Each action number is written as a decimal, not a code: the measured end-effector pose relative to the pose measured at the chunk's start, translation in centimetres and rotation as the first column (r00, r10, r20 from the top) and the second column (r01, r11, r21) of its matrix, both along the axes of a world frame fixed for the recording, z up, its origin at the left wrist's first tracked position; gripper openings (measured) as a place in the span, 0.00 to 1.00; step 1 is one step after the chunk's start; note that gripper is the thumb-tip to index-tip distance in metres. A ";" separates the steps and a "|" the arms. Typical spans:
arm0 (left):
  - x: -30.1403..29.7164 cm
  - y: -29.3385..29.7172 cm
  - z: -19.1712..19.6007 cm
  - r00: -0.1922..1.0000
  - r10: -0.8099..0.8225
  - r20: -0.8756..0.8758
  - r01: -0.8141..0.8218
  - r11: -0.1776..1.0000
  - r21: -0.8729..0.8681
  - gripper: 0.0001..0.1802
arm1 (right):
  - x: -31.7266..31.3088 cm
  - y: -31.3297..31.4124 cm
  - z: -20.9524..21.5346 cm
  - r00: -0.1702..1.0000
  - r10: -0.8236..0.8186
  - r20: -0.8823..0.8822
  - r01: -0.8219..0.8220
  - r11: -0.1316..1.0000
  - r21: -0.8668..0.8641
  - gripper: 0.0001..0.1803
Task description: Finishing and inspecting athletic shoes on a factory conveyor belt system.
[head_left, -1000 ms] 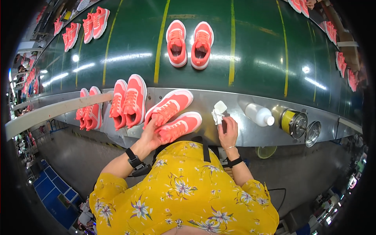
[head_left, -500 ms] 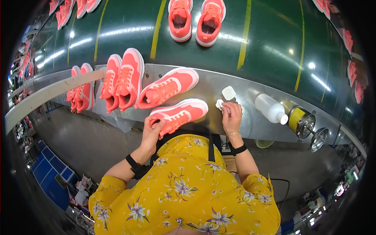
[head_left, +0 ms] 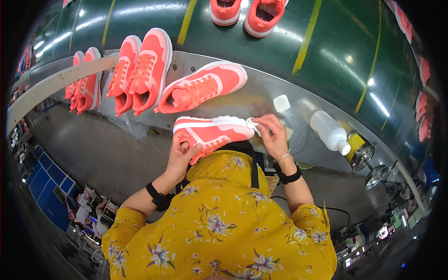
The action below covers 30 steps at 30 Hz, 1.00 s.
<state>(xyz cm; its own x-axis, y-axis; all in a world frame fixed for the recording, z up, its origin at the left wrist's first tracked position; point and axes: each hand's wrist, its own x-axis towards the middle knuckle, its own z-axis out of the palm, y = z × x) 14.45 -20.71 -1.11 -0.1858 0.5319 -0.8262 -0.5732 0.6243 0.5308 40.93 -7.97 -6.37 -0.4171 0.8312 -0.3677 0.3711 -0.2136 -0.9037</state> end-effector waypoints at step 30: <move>-0.4 -0.2 -1.0 0.987 -0.159 -0.022 0.160 0.987 0.028 0.23 | 0.2 0.7 -0.7 0.948 0.285 0.144 -0.317 0.893 0.318 0.08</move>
